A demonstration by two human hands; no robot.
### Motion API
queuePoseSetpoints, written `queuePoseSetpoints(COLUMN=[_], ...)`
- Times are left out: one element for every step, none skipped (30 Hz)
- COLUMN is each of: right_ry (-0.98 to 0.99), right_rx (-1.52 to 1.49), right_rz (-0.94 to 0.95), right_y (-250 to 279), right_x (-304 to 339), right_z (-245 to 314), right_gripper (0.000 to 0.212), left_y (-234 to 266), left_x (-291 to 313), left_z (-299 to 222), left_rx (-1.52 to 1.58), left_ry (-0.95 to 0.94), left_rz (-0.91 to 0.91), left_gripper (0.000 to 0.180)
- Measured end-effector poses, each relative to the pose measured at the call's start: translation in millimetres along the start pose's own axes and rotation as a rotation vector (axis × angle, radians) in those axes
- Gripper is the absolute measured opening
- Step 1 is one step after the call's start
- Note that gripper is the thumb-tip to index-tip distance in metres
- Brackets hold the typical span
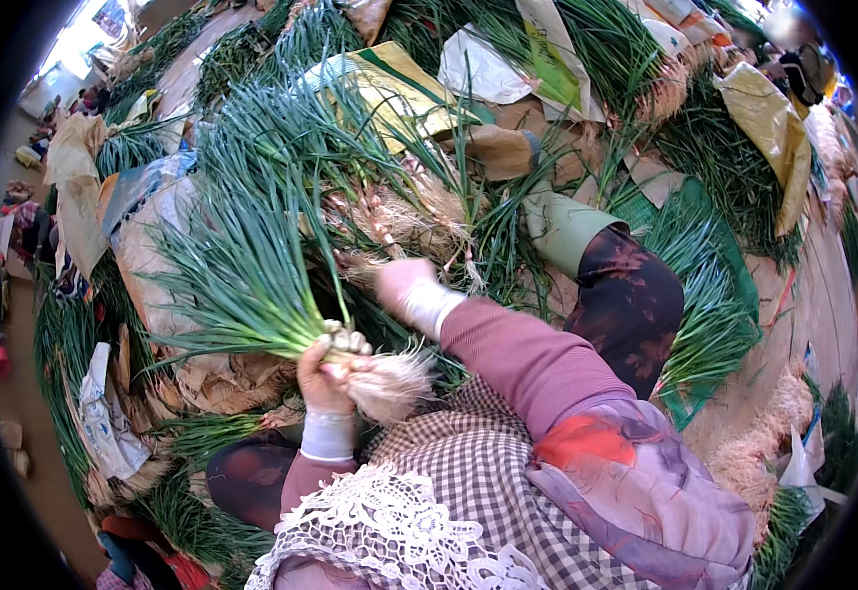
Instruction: The person cleans green onions by hand, peeling away the outer layers and removing dirt while sitting on the floor of a large facility.
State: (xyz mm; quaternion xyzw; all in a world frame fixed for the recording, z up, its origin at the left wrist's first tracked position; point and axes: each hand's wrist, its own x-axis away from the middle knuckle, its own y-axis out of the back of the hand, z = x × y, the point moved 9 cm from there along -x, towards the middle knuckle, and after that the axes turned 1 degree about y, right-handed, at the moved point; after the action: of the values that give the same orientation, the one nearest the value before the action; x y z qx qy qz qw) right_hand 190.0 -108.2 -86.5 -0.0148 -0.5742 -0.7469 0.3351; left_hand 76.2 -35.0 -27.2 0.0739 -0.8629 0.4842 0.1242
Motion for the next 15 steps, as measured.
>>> queuePoseSetpoints(right_ry=[-0.165, -0.072, 0.023, 0.117, 0.054, -0.009, 0.040, 0.122, -0.110, -0.232, -0.281, -0.312, -0.274, -0.235, -0.136], right_rx=[-0.001, 0.190, 0.194, 0.197, -0.019, -0.230, -0.450, -0.111, -0.409, -0.629, -0.495, -0.205, -0.106, -0.007, -0.209], right_rz=[0.004, 0.152, 0.358, 0.565, 0.659, 0.741, 0.404, 0.054, -0.302, -0.417, -0.365, -0.180, -0.067, 0.046, -0.059], right_y=[-4, -26, -45, -62, -61, -45, 7, 45, 68, 84, 83, 74, 67, 60, 81], right_x=[-10, -8, 8, 25, 27, 30, 18, -8, -23, -16, -26, -43, -49, -53, -52], right_z=[-43, -57, -50, -42, -43, -40, -38, -50, -98, -117, -128, -124, -125, -128, -109], right_gripper=[0.021, 0.026, 0.029, 0.033, 0.035, 0.038, 0.035, 0.031, 0.027, 0.028, 0.030, 0.033, 0.034, 0.036, 0.035], left_y=[-20, -31, -26, -20, -5, 8, 23, 29, 32, 27, 22, 13, 7, 0, -5], left_x=[2, 5, 7, 8, 4, 0, -6, -8, -7, -7, -7, -9, -9, -8, -5], left_z=[-7, -18, -22, -26, -23, -16, -8, -1, 3, 2, 0, -2, -6, -11, -18], left_rx=[0.063, 0.009, -0.004, -0.017, -0.034, -0.013, 0.001, 0.007, -0.042, -0.058, -0.022, 0.014, 0.001, -0.012, 0.010], left_ry=[-0.001, -0.034, -0.054, -0.073, -0.013, 0.015, 0.029, 0.045, 0.054, 0.049, 0.031, 0.017, 0.001, -0.015, -0.040], left_rz=[0.128, 0.121, 0.093, 0.066, 0.012, 0.021, 0.005, -0.012, -0.074, -0.069, -0.024, 0.030, 0.043, 0.055, 0.079], left_gripper=[0.023, 0.022, 0.023, 0.023, 0.024, 0.024, 0.025, 0.025, 0.026, 0.025, 0.025, 0.024, 0.024, 0.023, 0.024])
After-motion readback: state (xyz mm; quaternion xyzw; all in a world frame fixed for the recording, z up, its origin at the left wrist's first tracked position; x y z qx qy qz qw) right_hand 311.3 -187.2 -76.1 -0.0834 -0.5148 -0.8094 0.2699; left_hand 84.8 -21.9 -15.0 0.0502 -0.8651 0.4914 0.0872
